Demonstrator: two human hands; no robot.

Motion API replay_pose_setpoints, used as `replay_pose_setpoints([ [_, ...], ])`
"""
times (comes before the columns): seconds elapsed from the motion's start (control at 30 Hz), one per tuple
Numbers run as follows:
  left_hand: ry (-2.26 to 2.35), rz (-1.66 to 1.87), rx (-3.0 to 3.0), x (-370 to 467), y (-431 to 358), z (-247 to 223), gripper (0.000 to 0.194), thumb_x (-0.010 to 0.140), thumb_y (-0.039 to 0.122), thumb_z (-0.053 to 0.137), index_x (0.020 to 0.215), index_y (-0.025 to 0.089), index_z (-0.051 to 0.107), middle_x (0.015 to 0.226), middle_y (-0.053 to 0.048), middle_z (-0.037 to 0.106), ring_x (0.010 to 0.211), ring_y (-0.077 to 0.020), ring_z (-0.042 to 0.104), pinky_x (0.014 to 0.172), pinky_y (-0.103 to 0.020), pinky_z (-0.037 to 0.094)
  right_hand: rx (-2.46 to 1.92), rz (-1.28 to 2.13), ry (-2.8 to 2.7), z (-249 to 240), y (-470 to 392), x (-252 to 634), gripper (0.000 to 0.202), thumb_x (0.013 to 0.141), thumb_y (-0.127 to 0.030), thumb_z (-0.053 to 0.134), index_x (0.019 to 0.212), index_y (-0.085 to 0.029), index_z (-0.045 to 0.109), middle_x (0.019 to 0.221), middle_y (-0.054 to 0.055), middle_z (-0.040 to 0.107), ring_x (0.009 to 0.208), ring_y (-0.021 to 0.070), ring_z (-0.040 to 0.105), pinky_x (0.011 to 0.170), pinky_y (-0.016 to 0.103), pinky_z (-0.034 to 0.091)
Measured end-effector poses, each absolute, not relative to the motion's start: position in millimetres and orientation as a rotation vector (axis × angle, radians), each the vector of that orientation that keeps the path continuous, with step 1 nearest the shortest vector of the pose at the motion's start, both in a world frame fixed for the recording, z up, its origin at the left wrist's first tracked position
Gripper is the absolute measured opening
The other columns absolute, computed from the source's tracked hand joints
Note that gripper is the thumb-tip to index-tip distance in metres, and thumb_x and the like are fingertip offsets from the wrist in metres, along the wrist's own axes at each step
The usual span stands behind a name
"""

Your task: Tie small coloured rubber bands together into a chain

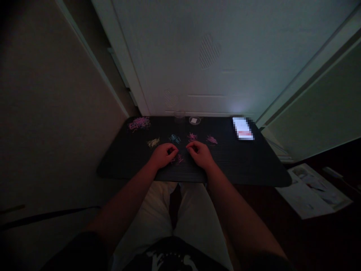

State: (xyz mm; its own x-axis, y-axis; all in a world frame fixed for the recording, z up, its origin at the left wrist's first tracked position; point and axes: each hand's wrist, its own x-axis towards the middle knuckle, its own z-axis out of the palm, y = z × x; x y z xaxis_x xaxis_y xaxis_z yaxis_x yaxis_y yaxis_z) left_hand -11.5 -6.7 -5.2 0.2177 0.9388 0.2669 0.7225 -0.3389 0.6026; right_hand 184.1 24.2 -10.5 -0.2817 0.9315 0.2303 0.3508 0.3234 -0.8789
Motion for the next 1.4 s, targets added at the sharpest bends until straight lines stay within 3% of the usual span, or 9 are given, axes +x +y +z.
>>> replay_pose_setpoints([
  [0.27,1.548,0.864,2.168,-12.5,-5.9,-6.9,0.021,0.084,0.031,0.049,0.079,0.018,0.065,0.078,-0.002,0.065,0.073,-0.0141,0.057,0.063,-0.025,0.041,-1.035,1.052,-1.619,-8.8,24.8,160.5,0.008,0.070,-0.024,0.057,0.073,-0.017,0.057,0.065,-0.001,0.056,0.060,0.0114,0.050,0.056,0.024,0.038],
  [0.67,1.498,0.927,2.108,-12.8,-6.2,-3.8,0.021,0.083,0.030,0.050,0.087,0.017,0.066,0.084,-0.003,0.067,0.077,-0.0152,0.059,0.069,-0.026,0.045,-1.015,0.972,-1.793,-15.5,19.5,156.5,0.006,0.073,-0.023,0.056,0.076,-0.018,0.059,0.067,0.000,0.058,0.061,0.0129,0.052,0.057,0.025,0.041],
  [1.03,1.490,0.951,2.095,-13.8,-6.3,-5.4,0.016,0.081,0.028,0.053,0.082,0.017,0.065,0.079,-0.002,0.066,0.073,-0.0135,0.058,0.066,-0.025,0.043,-1.034,0.911,-1.872,-12.2,12.9,153.7,0.006,0.074,-0.019,0.052,0.076,-0.018,0.057,0.067,-0.001,0.056,0.059,0.0119,0.050,0.055,0.024,0.039],
  [1.4,1.510,0.943,2.085,-12.9,-6.8,-5.3,0.016,0.080,0.028,0.053,0.079,0.016,0.064,0.078,-0.002,0.066,0.073,-0.0136,0.058,0.066,-0.025,0.044,-1.075,0.853,-1.907,-13.6,12.5,151.6,0.009,0.075,-0.027,0.055,0.078,-0.019,0.057,0.067,0.000,0.055,0.060,0.0123,0.050,0.056,0.025,0.039],
])
